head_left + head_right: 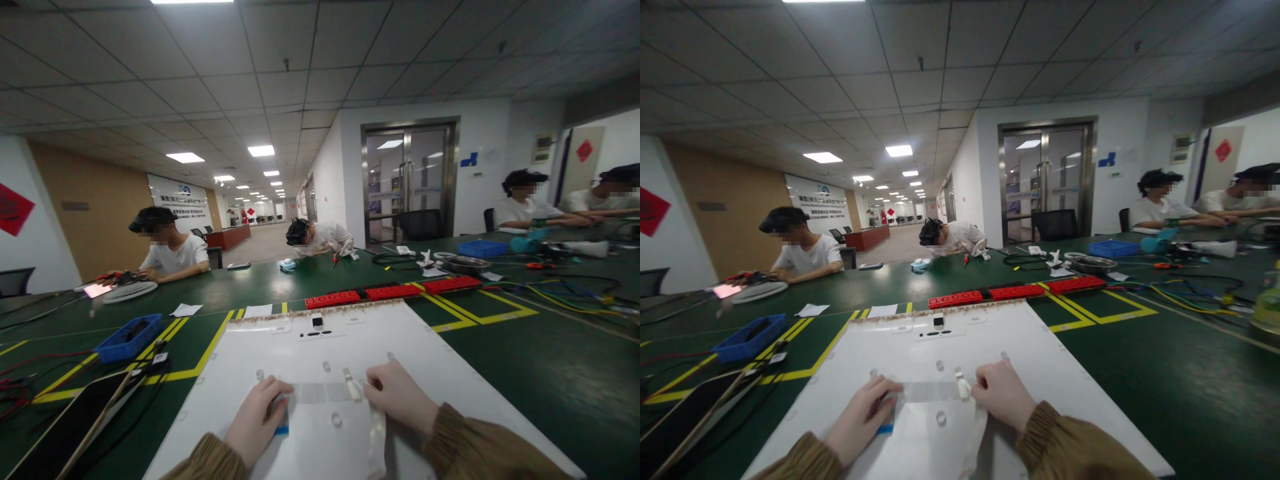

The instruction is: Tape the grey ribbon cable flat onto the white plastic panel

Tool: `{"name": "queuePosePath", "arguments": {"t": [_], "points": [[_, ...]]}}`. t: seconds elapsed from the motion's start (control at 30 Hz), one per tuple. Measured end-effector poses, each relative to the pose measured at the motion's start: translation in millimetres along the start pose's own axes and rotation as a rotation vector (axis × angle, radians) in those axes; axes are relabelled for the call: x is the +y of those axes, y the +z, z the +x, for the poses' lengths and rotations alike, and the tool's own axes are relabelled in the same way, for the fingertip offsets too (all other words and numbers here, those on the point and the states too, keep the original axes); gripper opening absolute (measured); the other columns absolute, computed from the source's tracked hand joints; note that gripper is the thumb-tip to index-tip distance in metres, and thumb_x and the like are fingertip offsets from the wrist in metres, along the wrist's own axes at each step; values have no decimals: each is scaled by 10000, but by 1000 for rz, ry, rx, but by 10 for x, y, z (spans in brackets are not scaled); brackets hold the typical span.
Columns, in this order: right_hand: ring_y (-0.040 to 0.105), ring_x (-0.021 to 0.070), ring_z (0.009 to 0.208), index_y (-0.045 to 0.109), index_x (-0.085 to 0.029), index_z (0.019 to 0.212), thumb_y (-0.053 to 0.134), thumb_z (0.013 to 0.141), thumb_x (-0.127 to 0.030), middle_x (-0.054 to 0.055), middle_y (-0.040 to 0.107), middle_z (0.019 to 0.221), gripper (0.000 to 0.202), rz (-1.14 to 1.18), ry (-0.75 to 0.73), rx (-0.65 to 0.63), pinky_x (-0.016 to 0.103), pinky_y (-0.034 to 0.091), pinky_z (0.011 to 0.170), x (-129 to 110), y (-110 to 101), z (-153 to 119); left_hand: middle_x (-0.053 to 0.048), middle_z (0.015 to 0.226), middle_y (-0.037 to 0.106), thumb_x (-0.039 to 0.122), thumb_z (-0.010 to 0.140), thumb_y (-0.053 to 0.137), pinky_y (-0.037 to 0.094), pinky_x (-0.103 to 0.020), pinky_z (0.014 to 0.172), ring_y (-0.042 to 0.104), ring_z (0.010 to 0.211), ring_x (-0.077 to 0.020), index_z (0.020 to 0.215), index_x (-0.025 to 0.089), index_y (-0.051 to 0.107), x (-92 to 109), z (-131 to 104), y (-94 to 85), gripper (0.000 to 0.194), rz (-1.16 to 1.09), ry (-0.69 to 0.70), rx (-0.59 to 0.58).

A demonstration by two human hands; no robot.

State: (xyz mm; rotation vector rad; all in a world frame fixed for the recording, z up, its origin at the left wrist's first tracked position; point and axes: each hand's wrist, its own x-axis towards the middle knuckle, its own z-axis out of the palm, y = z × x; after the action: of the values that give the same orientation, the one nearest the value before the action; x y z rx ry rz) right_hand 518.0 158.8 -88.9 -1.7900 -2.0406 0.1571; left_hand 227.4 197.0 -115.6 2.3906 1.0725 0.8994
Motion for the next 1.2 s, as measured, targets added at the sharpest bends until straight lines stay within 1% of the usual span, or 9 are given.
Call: {"name": "queuePosePath", "arguments": {"t": [0.13, 0.27, 0.5, 0.63, 0.73, 0.8, 0.87, 1.0, 1.2], "points": [[498, 139, 576, 510, -163, 542, 458, 775, -249, 22, 570, 553, 254, -26, -42, 0, 256, 299, 610, -22, 15, -6, -76, 961, 584, 196, 887, 391, 450, -363, 839, 552, 922, -219, 1008, 204, 599, -27, -17, -13, 240, 64, -13, 3], [518, 147, 600, 541, -161, 567, 465, 784, -257, 30, 592, 581, 249, -36, -38, 2, 258, 303, 620, -50, 9, -11, -89, 983, 568, 177, 874, 399, 470, -374, 827, 558, 912, -223, 1058, 199, 590, -37, -12, -11, 267, 101, -26, 3], [501, 151, 601, 516, -161, 532, 500, 765, -276, 21, 578, 552, 260, -67, -39, 26, 305, 333, 741, -35, 42, -3, -109, 1050, 577, 161, 897, 359, 473, -391, 877, 553, 975, -222, 1181, 214, 579, -57, -10, -2, 362, 121, 68, 10], [475, 142, 575, 516, -162, 527, 497, 788, -316, 17, 563, 533, 304, -102, -73, 45, 332, 335, 794, -7, 59, -9, -105, 1149, 583, 157, 894, 372, 470, -410, 916, 556, 1032, -232, 1211, 244, 577, -81, -10, 9, 388, 168, 70, 15], [495, 158, 615, 542, -163, 541, 508, 797, -342, 26, 575, 553, 314, -115, -78, 32, 327, 345, 772, -8, 43, -23, -94, 1219, 566, 156, 882, 393, 475, -414, 927, 556, 1067, -238, 1215, 262, 581, -103, -11, 25, 396, 218, 68, 19], [517, 171, 652, 567, -165, 553, 511, 805, -352, 37, 591, 578, 319, -123, -102, 5, 319, 352, 752, -24, 26, -37, -87, 1228, 569, 150, 876, 399, 480, -412, 926, 558, 1080, -240, 1201, 271, 593, -111, -14, 33, 398, 246, 83, 19], [532, 173, 670, 592, -166, 561, 505, 819, -344, 44, 604, 590, 325, -140, -142, -6, 333, 354, 797, -51, 11, -53, -81, 1213, 584, 149, 874, 400, 479, -416, 932, 563, 1080, -239, 1188, 274, 603, -112, -20, 35, 395, 268, 91, 16], [549, 166, 681, 624, -166, 593, 519, 817, -309, 39, 622, 605, 286, -187, -153, 41, 403, 244, 995, -129, -20, -86, -81, 1187, 607, 178, 878, 415, 461, -429, 965, 576, 1067, -238, 1171, 255, 616, -118, -28, 28, 363, 292, 97, 11], [560, 192, 749, 615, -162, 638, 588, 781, -366, 44, 626, 655, 250, -239, -138, 122, 423, 203, 1036, -169, -52, -91, -89, 1181, 611, 190, 877, 416, 490, -420, 931, 580, 1064, -242, 1167, 238, 618, -130, -22, 23, 357, 292, 98, 7]]}}
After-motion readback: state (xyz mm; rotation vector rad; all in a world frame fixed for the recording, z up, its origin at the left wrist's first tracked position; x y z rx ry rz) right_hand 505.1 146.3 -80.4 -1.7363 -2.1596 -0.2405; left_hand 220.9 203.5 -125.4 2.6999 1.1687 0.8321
